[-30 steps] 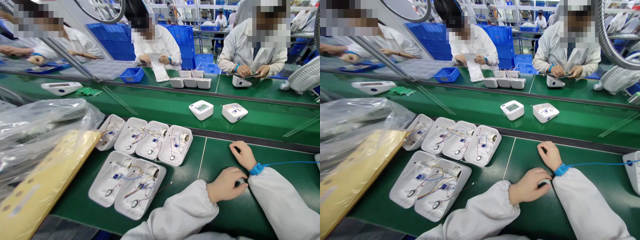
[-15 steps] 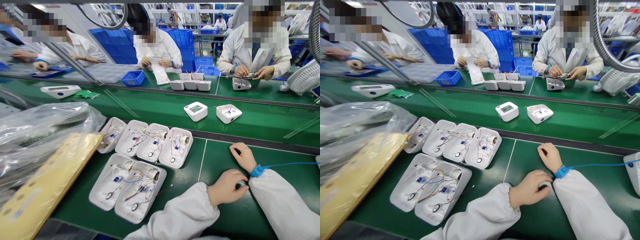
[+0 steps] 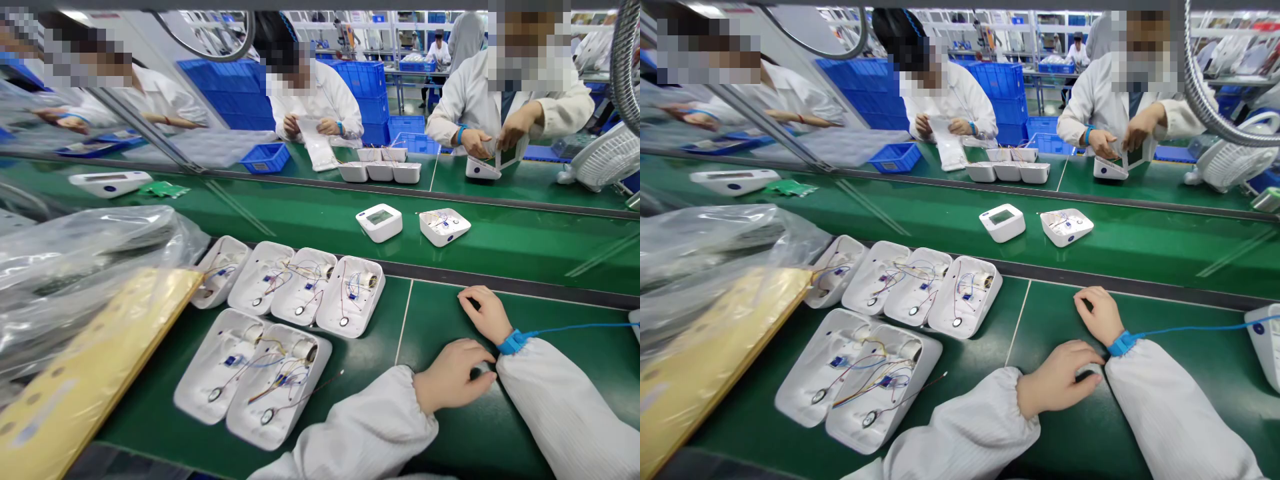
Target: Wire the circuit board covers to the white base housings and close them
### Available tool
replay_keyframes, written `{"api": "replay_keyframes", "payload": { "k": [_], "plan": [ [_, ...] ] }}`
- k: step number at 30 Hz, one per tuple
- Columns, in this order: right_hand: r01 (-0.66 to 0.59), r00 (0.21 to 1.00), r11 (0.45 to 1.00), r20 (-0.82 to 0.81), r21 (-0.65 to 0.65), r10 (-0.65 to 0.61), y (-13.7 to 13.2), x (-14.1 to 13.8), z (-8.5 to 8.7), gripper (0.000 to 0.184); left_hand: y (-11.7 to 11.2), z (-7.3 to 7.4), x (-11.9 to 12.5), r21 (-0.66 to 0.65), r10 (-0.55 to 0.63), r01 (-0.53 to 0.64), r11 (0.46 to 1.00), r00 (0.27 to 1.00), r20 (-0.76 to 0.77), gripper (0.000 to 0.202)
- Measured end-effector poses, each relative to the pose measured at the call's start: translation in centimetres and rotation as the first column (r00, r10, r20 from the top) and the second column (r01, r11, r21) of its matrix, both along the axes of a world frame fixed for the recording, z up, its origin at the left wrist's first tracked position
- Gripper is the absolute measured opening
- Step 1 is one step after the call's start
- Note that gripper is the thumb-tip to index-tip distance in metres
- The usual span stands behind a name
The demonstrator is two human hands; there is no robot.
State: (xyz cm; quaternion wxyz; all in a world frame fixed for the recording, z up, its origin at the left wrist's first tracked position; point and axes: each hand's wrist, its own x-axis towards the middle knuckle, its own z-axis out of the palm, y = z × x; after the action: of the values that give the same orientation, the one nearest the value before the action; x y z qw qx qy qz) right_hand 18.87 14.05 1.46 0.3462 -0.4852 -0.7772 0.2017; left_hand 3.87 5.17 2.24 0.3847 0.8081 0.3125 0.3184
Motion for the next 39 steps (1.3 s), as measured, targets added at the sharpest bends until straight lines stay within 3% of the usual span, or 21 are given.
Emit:
{"api": "replay_keyframes", "payload": {
  "k": [39],
  "plan": [
    [-0.001, 1.0, 1.0, 0.002, 0.001, 0.001, -0.13, -0.17, 0.42, 0.019, -0.01, 0.23, 0.0, -0.014, 0.007, -0.006, 1.0, 0.999, 0.05, 0.021]
  ]
}}
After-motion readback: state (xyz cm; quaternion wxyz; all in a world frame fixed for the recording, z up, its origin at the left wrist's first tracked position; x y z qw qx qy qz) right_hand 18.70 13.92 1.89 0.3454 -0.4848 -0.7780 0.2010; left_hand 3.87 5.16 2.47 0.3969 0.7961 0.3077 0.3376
